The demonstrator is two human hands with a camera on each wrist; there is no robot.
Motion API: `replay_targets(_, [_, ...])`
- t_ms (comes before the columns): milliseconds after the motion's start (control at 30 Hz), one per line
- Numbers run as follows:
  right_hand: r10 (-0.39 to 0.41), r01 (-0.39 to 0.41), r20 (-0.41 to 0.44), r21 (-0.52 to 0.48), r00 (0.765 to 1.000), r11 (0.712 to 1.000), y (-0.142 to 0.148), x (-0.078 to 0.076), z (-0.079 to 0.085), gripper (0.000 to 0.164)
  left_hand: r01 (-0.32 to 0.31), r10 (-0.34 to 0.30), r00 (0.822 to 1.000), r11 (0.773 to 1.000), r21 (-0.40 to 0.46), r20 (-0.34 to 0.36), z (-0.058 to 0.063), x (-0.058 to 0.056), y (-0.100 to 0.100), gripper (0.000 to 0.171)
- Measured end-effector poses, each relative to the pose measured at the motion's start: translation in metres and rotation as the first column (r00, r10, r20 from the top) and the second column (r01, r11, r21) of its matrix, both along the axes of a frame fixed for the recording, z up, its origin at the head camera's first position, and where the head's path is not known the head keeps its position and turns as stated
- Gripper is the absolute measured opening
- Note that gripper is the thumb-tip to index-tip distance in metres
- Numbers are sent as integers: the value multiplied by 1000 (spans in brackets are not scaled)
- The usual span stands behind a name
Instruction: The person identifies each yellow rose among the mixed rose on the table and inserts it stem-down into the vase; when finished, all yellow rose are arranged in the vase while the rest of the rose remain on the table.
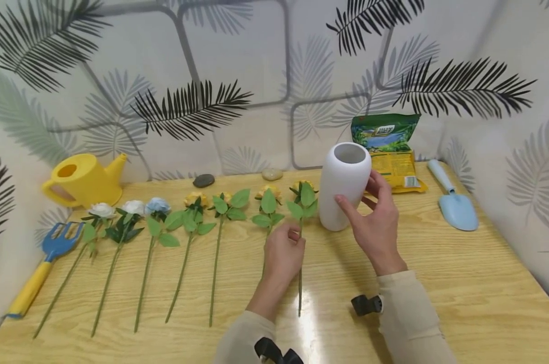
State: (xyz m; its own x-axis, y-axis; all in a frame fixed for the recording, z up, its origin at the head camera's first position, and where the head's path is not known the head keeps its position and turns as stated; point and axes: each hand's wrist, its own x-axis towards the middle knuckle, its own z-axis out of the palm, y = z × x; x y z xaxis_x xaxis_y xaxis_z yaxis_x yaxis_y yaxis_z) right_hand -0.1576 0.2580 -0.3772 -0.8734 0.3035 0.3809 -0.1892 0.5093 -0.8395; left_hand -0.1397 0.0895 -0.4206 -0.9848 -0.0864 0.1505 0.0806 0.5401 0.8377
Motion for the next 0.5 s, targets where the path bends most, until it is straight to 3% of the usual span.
replay_targets(300, [5,-5,15,10,1000,1000,0,1,1,76,-3,3,1000,1000,26,2,22,0,-5,17])
replay_targets(500, [7,-7,8,14,1000,1000,0,0,0,76,8,-6,999,999,38,-48,42,-5,-12,17])
